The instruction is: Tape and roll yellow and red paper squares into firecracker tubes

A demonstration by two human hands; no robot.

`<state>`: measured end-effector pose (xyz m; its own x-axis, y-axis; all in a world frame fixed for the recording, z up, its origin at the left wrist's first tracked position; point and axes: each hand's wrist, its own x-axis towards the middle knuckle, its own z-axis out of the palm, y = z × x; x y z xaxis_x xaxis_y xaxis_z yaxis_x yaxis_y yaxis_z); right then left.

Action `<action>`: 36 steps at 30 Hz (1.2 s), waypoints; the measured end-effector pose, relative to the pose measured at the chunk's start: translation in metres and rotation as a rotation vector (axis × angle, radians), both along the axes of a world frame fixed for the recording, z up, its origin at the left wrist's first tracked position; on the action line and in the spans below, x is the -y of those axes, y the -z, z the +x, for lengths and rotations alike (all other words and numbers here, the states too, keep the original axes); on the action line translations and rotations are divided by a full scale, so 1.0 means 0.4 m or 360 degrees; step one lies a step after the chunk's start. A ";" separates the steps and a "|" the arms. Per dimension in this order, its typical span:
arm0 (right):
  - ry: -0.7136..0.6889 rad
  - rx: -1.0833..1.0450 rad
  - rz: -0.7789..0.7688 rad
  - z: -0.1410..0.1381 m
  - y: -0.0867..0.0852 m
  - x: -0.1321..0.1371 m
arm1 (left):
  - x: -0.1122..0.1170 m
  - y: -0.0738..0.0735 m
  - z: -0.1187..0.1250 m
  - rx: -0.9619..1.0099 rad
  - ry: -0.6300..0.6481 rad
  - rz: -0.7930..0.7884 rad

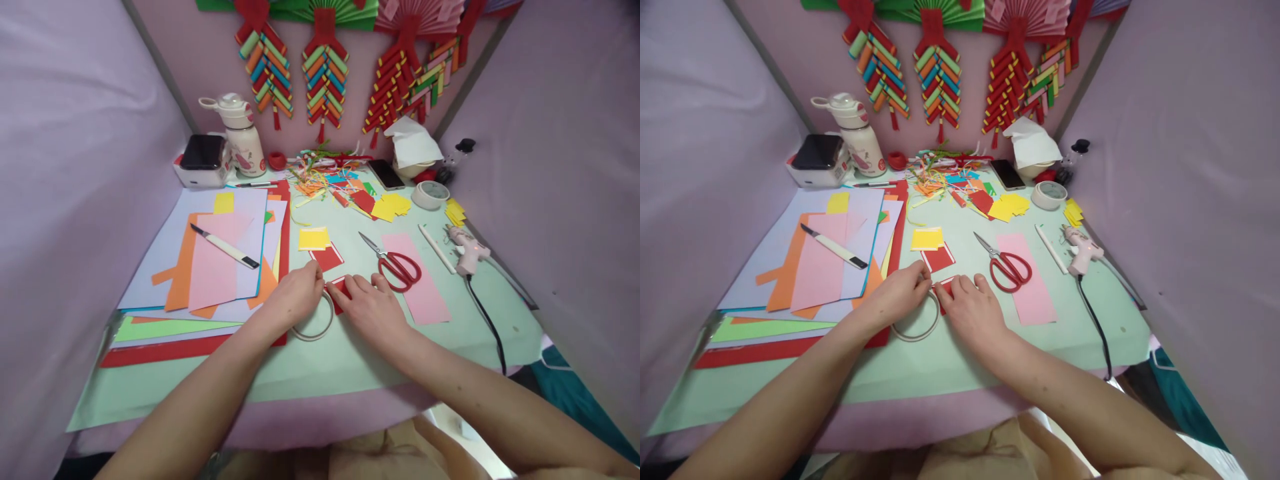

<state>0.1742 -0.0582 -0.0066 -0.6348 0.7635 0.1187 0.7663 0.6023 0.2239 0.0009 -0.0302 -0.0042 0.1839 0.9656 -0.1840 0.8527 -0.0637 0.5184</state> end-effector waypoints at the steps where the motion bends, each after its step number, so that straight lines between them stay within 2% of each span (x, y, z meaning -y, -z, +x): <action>1: -0.0005 0.0007 0.0005 0.000 0.000 0.001 | 0.000 -0.001 0.000 0.0019 0.0000 0.0001; 9: -0.0001 -0.0049 -0.0030 -0.007 0.002 0.007 | 0.002 -0.003 -0.002 0.0083 0.0017 0.0008; 12: 0.0025 -0.0167 -0.0109 0.016 -0.010 -0.005 | 0.006 -0.006 -0.002 0.0081 0.0019 0.0027; 14: 0.0119 -0.0286 -0.0096 0.054 -0.021 -0.021 | 0.008 -0.010 -0.002 0.0097 0.0023 0.0019; 17: 0.0429 -0.0381 -0.0051 0.127 -0.029 -0.057 | 0.009 -0.015 -0.002 0.0117 0.0034 0.0008; 21: 0.0805 -0.0356 -0.0194 0.188 -0.018 -0.107 | 0.010 -0.017 -0.004 0.0115 0.0021 -0.0014; 24: 0.0874 -0.0343 -0.0307 0.192 -0.013 -0.125 | 0.010 -0.016 -0.006 0.0123 0.0015 -0.0052; 28: 0.0927 -0.0304 -0.0239 0.187 -0.032 -0.101 | 0.011 -0.013 -0.009 0.0133 -0.0003 -0.0081; 31: 0.0836 -0.0439 -0.0354 0.191 -0.046 -0.054 | 0.010 -0.011 -0.010 0.0146 0.0026 -0.0062; 34: 0.0507 -0.0670 -0.0536 0.196 -0.042 -0.008 | 0.010 -0.011 -0.009 0.0137 0.0027 -0.0047; 36: 0.0319 -0.0711 -0.0559 0.199 -0.030 0.015 | 0.010 -0.011 -0.008 0.0136 0.0025 -0.0049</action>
<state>0.2540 -0.0641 0.0055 -0.4212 0.9050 0.0595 0.8466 0.4158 -0.3321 -0.0023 -0.0343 0.0003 0.2153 0.9565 -0.1967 0.8044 -0.0596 0.5910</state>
